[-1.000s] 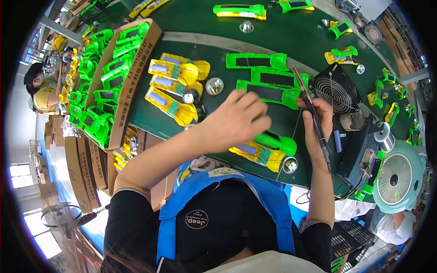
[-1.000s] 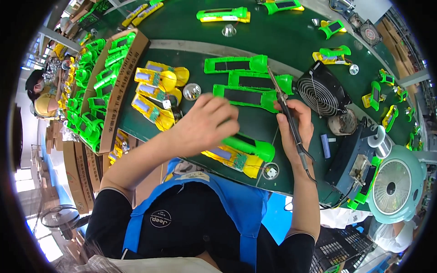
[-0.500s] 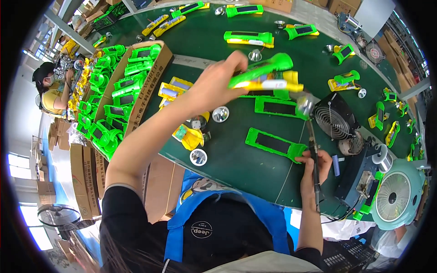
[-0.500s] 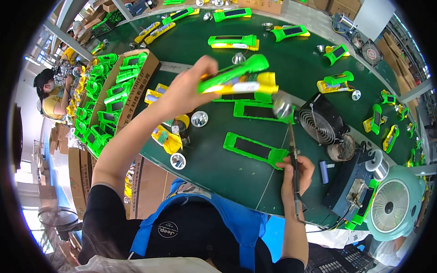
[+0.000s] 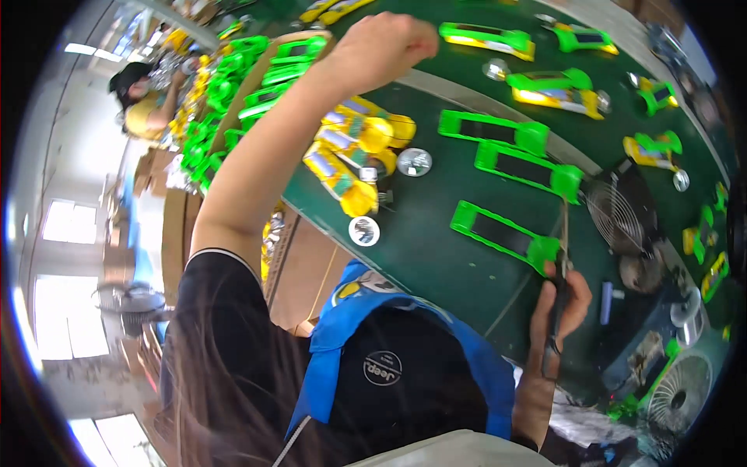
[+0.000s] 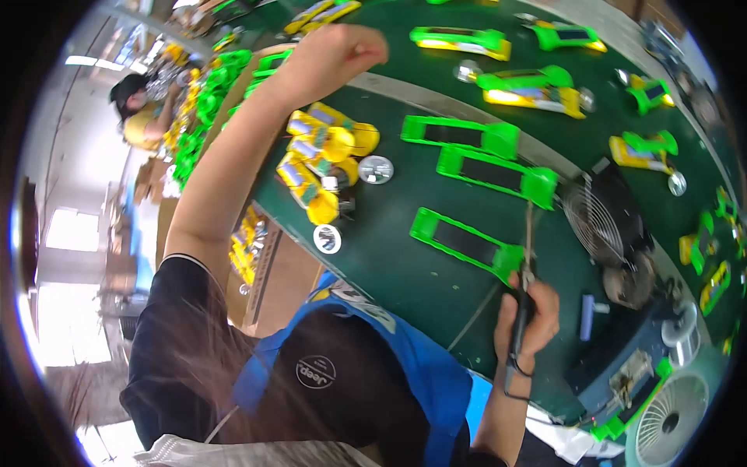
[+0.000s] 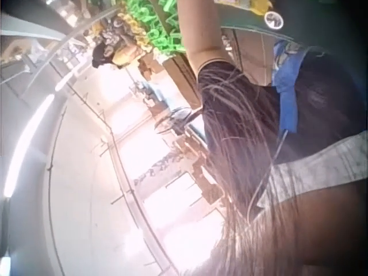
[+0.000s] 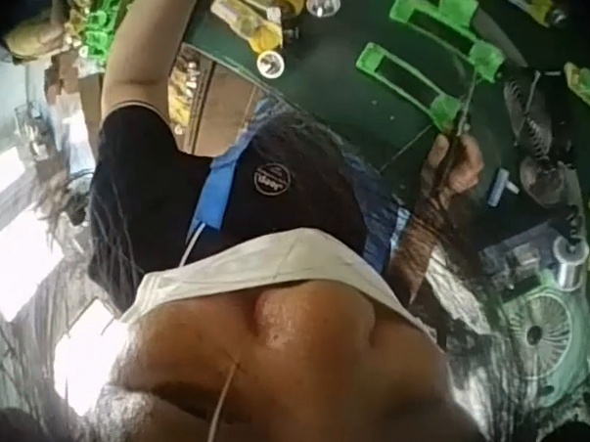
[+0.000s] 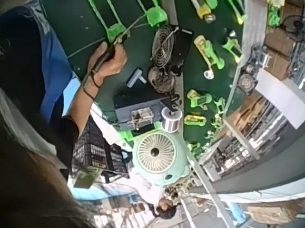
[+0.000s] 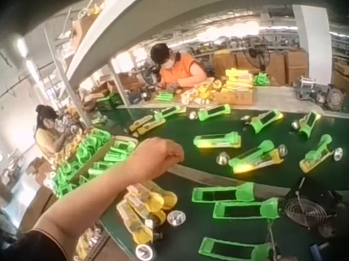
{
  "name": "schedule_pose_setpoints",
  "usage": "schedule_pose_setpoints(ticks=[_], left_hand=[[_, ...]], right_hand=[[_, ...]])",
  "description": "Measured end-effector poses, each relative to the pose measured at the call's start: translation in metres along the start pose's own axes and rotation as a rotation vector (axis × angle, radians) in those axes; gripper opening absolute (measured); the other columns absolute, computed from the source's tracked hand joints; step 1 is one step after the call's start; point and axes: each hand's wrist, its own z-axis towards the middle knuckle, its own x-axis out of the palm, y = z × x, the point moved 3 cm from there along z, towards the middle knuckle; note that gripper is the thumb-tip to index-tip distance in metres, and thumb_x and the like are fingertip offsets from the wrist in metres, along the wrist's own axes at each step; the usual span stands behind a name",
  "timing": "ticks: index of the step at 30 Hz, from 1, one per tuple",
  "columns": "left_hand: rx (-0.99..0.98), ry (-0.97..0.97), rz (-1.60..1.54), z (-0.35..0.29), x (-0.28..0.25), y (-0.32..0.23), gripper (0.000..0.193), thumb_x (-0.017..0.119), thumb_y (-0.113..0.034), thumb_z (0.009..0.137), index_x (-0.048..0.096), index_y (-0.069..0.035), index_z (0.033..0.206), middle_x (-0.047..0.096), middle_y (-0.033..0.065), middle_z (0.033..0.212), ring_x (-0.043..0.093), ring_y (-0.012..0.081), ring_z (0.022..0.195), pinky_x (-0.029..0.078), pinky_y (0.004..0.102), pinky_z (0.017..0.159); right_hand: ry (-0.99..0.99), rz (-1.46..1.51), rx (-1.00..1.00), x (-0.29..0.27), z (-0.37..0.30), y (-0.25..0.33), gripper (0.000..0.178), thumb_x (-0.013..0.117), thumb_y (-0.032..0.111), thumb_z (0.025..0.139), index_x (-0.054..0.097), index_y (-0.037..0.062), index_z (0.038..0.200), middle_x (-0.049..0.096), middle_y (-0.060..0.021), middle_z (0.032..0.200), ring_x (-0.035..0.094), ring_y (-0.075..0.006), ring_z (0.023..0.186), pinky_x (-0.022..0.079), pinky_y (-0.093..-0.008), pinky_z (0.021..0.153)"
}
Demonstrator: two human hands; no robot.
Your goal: Soldering internal wiring and circuit boards to assemble plastic flashlights on a production line.
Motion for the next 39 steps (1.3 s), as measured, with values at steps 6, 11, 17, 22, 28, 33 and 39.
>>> schedule_pose_setpoints(ticks=[6, 11, 17, 22, 28, 33, 39], left_hand=[[0.028, 0.282, 0.147, -0.122, -0.001, 0.073, 0.019, 0.066, -0.005, 0.079, 0.068, -0.009, 0.097, 0.065, 0.0075, 0.096, 0.06, 0.0279, 0.098, 0.048, 0.0391, 0.084], [0.084, 0.307, -0.07, -0.138, 0.025, 0.086, 0.035, 0.071, -0.008, 0.079, 0.062, -0.011, 0.113, 0.06, 0.0068, 0.109, 0.053, 0.0271, 0.11, 0.041, 0.0409, 0.093], [0.216, -0.037, -0.237, -0.149, 0.01, 0.08, 0.037, 0.071, -0.009, 0.076, 0.061, -0.009, 0.112, 0.06, 0.0082, 0.099, 0.058, 0.03, 0.097, 0.046, 0.0402, 0.085], [0.351, 0.0, -0.171, -0.137, -0.015, -0.064, 0.035, 0.074, -0.011, 0.065, 0.059, -0.005, 0.096, 0.056, 0.0111, 0.091, 0.056, 0.0288, 0.093, 0.046, 0.0384, 0.081], [0.342, 0.194, -0.417, -0.139, 0.076, -0.122, 0.03, 0.074, -0.015, 0.069, 0.061, -0.005, 0.095, 0.057, 0.0102, 0.086, 0.058, 0.0294, 0.087, 0.046, 0.0387, 0.078], [0.333, -0.137, -0.547, -0.147, 0.067, -0.134, 0.043, 0.072, 0.0, 0.072, 0.064, -0.009, 0.113, 0.059, 0.0107, 0.111, 0.058, 0.0295, 0.09, 0.049, 0.0385, 0.076], [0.024, -0.004, -1.017, -0.137, 0.086, -0.155, 0.025, 0.07, -0.001, 0.079, 0.067, -0.004, 0.104, 0.06, 0.0049, 0.086, 0.054, 0.0118, 0.071, 0.046, 0.0259, 0.06]], right_hand=[[0.315, 0.138, -0.18, 0.044, 0.019, 0.027, 0.029, 0.063, 0.021, 0.091, 0.05, 0.0028, 0.109, 0.068, -0.0137, 0.092, 0.063, -0.0281, 0.083, 0.048, -0.0393, 0.082], [0.318, 0.089, 0.16, 0.073, 0.035, 0.033, 0.025, 0.057, 0.011, 0.093, 0.047, 0.0025, 0.114, 0.066, -0.0146, 0.098, 0.061, -0.0203, 0.097, 0.045, -0.0335, 0.09], [0.101, 0.006, 0.049, 0.027, 0.037, 0.055, 0.029, 0.052, 0.018, 0.097, 0.044, 0.0024, 0.12, 0.061, -0.0127, 0.102, 0.057, -0.0197, 0.101, 0.04, -0.0375, 0.096], [-0.189, -0.27, -0.135, -0.076, 0.029, 0.071, 0.044, 0.061, 0.036, 0.093, 0.046, -0.0009, 0.112, 0.055, -0.0161, 0.108, 0.06, -0.0247, 0.095, 0.049, -0.0378, 0.086], [-0.128, 0.647, 0.205, -0.077, -0.026, 0.041, 0.024, 0.063, 0.026, 0.092, 0.052, 0.009, 0.105, 0.059, -0.0106, 0.109, 0.055, -0.0183, 0.098, 0.042, -0.0353, 0.092], [-0.036, 0.774, 0.489, -0.04, -0.055, 0.042, 0.029, 0.064, 0.028, 0.089, 0.047, 0.0071, 0.099, 0.058, -0.0143, 0.1, 0.049, -0.0166, 0.08, 0.041, -0.0273, 0.073], [-0.099, 0.618, 0.531, -0.027, -0.035, 0.031, 0.028, 0.063, 0.025, 0.089, 0.05, 0.0008, 0.095, 0.057, -0.0129, 0.08, 0.055, -0.0191, 0.071, 0.045, -0.0311, 0.073]])
